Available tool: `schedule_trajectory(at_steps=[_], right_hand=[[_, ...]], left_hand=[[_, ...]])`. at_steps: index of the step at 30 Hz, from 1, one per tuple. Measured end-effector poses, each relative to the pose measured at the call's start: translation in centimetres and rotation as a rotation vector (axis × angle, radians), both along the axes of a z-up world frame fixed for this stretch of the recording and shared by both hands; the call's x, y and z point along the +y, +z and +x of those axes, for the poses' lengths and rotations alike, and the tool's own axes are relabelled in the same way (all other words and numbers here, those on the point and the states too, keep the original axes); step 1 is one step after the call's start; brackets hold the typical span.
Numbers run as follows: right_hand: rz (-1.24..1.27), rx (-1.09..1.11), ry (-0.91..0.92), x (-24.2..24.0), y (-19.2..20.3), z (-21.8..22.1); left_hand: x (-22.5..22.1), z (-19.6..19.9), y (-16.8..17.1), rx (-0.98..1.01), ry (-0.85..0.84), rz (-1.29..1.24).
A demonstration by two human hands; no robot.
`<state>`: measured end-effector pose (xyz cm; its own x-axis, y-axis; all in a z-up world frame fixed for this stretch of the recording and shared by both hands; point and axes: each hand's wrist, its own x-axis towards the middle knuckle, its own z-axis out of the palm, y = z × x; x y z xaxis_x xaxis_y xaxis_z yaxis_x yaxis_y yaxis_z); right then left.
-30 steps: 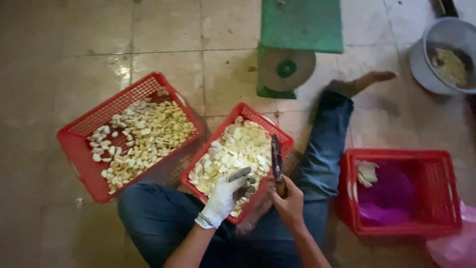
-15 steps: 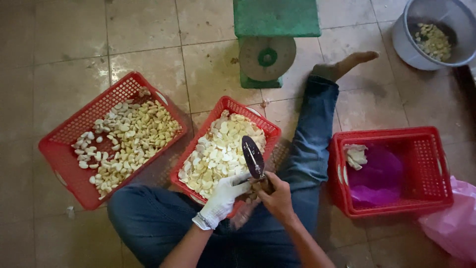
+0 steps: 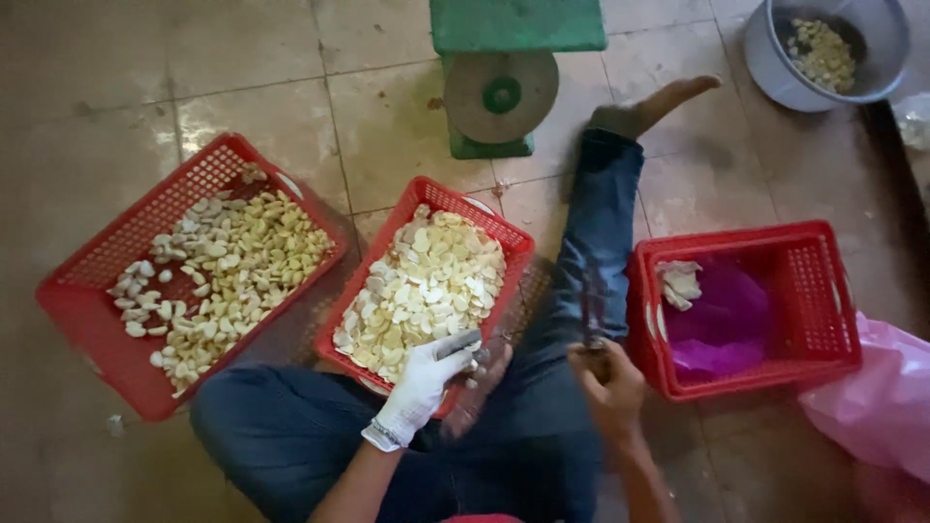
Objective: A person sitting on the floor uses a handheld slicer to cut garlic cloves into thin slices, collecting them in a red plastic basket.
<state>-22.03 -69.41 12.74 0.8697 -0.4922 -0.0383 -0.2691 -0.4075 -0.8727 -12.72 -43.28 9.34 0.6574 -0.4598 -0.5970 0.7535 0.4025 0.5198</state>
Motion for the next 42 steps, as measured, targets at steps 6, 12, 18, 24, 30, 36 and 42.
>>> schedule_trajectory(at_steps=[6, 12, 18, 24, 30, 36, 42], right_hand=[[0.526, 0.159, 0.024, 5.7, 1.2, 2.9], [0.455, 0.218, 0.081, 6.6, 1.7, 2.6], [0.229, 0.307, 0.080, 4.6, -2.3, 0.4], [-0.206, 0.053, 0.078, 3.2, -3.9, -1.4], [-0.159, 0.213, 0.385, 8.4, 0.7, 0.0], [-0.497, -0.002, 0.495, 13.3, -1.8, 1.1], [-0.569, -0.057, 0.476, 14.9, -4.0, 2.6]], left_hand=[[-2.1, -1.2, 3.7, -0.066, -0.197, 0.014], [-2.1, -1.8, 4.8, -0.059, -0.355, 0.170], [-2.6, -3.7, 3.2, -0.057, -0.361, 0.079], [-0.3, -3.2, 0.4, 0.238, 0.117, -0.052], [2.3, -2.2, -4.0, -0.711, 0.181, 0.480], [2.8, 0.2, 0.2, 0.152, 0.635, -0.270], [4.2, 0.6, -2.7, 0.111, 0.776, -0.206]])
